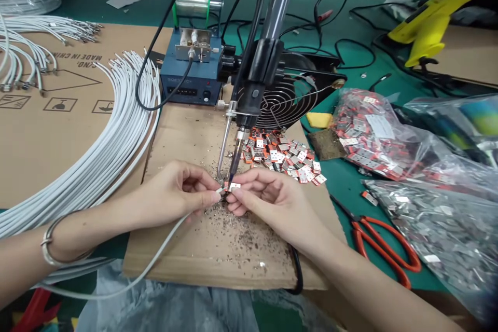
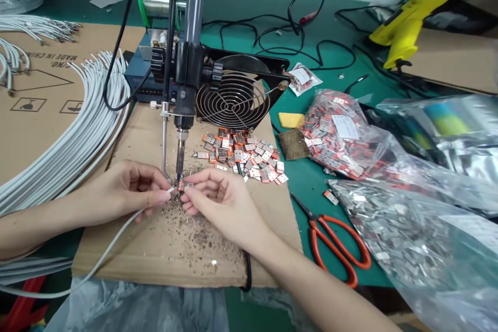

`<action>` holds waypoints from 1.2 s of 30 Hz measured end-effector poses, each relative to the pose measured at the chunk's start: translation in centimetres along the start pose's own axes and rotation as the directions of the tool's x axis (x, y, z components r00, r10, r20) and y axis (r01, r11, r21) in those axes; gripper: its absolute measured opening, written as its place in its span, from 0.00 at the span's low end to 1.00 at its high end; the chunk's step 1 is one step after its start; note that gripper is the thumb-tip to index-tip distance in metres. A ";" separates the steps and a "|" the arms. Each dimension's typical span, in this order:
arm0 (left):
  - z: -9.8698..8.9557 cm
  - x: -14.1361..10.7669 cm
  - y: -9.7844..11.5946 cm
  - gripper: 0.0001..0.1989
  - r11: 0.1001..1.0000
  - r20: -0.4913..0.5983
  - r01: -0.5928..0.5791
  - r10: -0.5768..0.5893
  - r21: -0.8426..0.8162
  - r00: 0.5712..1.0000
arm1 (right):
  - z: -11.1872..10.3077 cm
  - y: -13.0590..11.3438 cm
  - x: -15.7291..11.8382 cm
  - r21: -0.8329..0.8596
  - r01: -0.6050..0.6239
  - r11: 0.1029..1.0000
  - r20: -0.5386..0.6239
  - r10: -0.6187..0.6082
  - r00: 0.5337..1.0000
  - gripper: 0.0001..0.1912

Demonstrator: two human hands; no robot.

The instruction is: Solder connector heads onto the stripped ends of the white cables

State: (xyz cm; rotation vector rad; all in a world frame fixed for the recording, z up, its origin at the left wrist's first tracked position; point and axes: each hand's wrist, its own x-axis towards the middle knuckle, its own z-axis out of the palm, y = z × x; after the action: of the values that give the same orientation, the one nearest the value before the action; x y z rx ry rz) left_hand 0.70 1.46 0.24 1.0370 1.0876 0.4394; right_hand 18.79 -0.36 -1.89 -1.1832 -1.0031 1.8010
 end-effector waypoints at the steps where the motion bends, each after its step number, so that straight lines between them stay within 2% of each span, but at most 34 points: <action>1: 0.0 0.0 0.1 0.02 1.000 -0.004 0.004 -0.005 -0.012 1.000 | 0.0 0.0 0.0 -0.004 0.003 1.000 -0.003 -0.003 1.000 0.10; 6: -0.1 0.1 -0.1 0.04 1.000 0.000 -0.009 0.009 -0.021 1.000 | -0.1 -0.1 -0.2 -0.014 0.016 1.000 -0.013 -0.016 1.000 0.10; 15: -0.7 0.1 0.1 0.06 0.992 0.050 0.014 -0.021 0.123 0.999 | 0.2 -0.4 -0.4 -0.018 -0.002 1.000 -0.020 0.002 1.000 0.10; 36: -0.7 0.0 0.0 0.03 0.998 0.066 -0.037 0.033 0.060 0.997 | -0.1 -0.7 -0.6 -0.039 -0.005 0.999 -0.017 0.005 1.000 0.08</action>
State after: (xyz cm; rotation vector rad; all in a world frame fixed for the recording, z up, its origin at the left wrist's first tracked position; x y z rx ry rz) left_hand 0.09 1.85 0.20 1.1186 1.0319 0.3998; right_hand 19.14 -0.63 -1.08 -1.2234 -1.0307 1.7797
